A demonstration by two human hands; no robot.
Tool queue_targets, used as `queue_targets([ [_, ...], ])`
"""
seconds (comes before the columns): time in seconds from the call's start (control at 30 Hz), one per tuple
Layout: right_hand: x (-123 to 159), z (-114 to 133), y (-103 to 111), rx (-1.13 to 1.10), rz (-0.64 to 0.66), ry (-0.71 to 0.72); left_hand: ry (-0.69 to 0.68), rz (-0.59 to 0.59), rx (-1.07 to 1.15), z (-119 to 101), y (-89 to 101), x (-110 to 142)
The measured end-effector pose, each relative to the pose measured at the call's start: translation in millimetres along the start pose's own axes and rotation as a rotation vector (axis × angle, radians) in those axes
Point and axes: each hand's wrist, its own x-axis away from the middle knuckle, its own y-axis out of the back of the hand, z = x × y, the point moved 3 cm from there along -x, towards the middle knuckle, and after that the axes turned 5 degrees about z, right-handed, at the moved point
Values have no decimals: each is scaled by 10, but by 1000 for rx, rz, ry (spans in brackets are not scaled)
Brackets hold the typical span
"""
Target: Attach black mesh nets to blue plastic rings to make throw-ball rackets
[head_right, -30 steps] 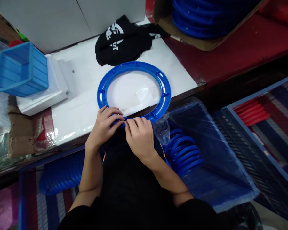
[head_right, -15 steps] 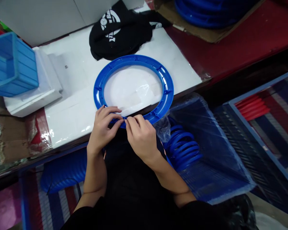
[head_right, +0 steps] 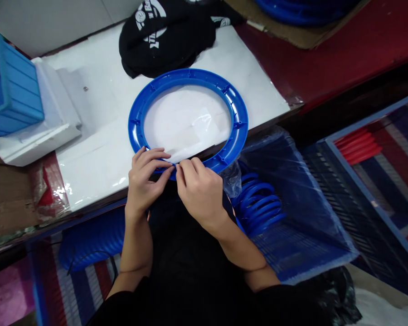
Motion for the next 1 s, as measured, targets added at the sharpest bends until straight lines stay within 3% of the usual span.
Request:
queue_targets([
  [0.13,-24,-11,-2,40,45,29,-6,-23,0,12,-13,9],
  [0.5,62,-48,90,44,123,277,-95,47,-29,41,52,29],
  [0.77,105,-89,30,-74,-5,118,-56,19,-62,20,14,16],
  [1.0,177,-104,50,18,23,185,53,29,-85,-60,3,-19],
])
